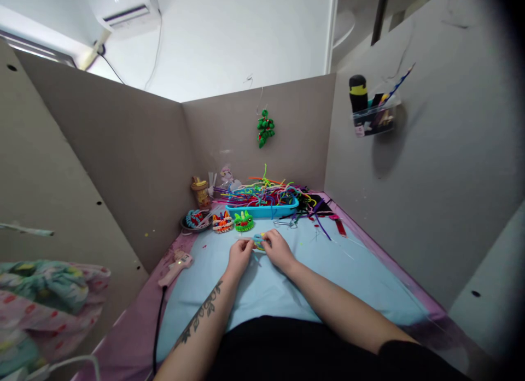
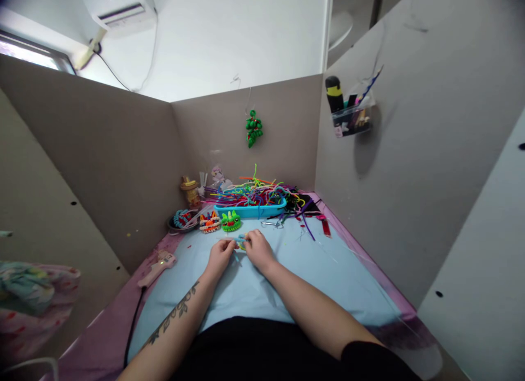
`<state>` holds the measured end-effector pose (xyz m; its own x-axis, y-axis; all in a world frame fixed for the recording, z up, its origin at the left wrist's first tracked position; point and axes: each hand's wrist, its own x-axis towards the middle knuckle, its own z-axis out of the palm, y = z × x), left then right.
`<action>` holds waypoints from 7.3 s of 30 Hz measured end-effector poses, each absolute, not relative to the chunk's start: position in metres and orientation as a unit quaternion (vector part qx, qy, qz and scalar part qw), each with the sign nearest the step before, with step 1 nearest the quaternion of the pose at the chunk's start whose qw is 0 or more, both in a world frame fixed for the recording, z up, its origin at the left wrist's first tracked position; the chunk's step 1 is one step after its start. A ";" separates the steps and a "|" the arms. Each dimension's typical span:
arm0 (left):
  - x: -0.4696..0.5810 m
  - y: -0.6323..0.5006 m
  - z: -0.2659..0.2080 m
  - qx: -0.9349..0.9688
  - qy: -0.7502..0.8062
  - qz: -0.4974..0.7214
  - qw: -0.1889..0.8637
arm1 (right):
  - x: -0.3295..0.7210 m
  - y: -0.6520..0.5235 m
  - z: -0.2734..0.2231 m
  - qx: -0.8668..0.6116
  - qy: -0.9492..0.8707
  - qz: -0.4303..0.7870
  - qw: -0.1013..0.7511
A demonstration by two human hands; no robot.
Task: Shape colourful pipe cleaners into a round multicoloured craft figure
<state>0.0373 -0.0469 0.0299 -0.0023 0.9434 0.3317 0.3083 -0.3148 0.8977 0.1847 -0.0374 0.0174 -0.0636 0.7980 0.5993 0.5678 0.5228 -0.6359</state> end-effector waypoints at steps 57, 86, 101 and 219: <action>0.033 -0.045 0.026 0.645 0.491 0.510 0.290 | 0.185 -0.038 0.019 -0.462 -0.723 0.123 0.499; 0.033 -0.043 0.023 0.640 0.479 0.530 0.283 | 0.182 -0.037 0.014 -0.466 -0.721 0.163 0.486; 0.034 -0.041 0.022 0.612 0.496 0.539 0.299 | 0.185 -0.037 0.017 -0.487 -0.722 0.122 0.476; 0.031 -0.044 0.026 0.618 0.518 0.502 0.312 | 0.184 -0.040 0.017 -0.472 -0.721 0.106 0.497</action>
<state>0.0311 -0.0435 0.0261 -0.0417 0.9540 0.2969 0.3266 -0.2678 0.9064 0.1839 -0.0396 0.0169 -0.0608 0.7849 0.6167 0.5749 0.5326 -0.6211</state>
